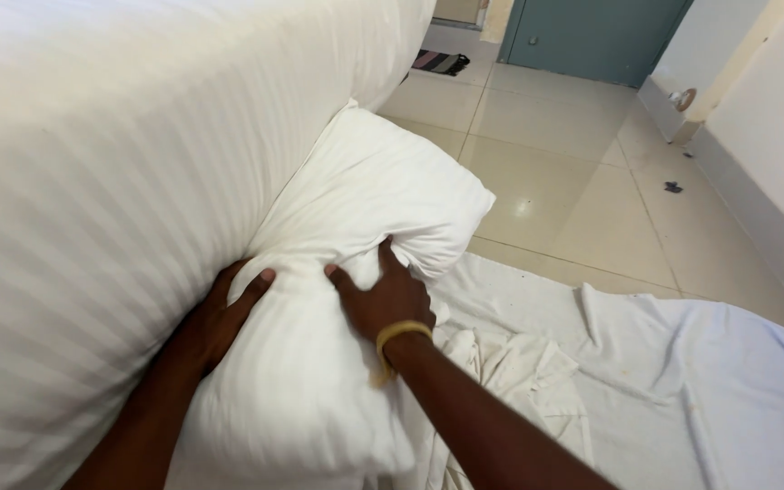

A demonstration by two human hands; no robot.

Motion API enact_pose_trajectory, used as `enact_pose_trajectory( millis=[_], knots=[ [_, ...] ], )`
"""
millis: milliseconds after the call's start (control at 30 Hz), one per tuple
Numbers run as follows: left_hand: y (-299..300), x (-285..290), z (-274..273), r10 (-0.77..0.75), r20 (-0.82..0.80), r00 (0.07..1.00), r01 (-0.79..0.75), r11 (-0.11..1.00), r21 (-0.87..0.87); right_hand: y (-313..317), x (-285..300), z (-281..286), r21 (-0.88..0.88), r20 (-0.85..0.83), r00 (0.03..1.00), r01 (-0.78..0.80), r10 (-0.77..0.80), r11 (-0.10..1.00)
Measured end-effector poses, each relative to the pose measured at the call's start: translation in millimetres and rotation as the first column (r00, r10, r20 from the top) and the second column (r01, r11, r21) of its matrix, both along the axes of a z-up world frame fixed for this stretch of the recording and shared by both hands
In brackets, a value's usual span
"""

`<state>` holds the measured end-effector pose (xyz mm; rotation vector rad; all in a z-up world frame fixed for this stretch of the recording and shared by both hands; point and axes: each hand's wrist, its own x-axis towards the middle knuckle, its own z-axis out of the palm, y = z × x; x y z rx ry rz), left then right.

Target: The person inserts a pillow into a white pillowcase, adjusting the fabric to fit the corners. They then smooth the pillow and proceed to fold a white towel or sheet on the floor.

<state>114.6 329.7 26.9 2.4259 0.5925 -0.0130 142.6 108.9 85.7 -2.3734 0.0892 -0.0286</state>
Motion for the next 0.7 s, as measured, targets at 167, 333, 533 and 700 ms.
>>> enact_pose_trajectory(
  millis=[167,333,533,700],
  knots=[
    [3.4,-4.7,6.0,0.016,0.036,0.999,-0.016,1.000,-0.015,-2.5,17.5,0.1,-0.119,-0.021,0.998,-0.057,0.054,0.991],
    [-19.5,-8.4,16.2,0.001,0.096,0.995,0.005,0.998,-0.059,-31.0,-7.5,-13.7,-0.135,-0.166,0.985,-0.078,0.055,0.988],
    [-17.6,-27.3,28.9,-0.017,0.154,0.988,0.030,0.996,-0.084,-115.8,-68.8,-14.9,-0.039,-0.173,0.941,-0.303,0.292,0.952],
    [-38.0,-28.1,38.8,-0.149,0.246,0.958,0.161,0.986,-0.029,-216.6,-149.6,-51.7,-0.123,-0.077,0.876,-0.482,0.476,0.868]
  ],
)
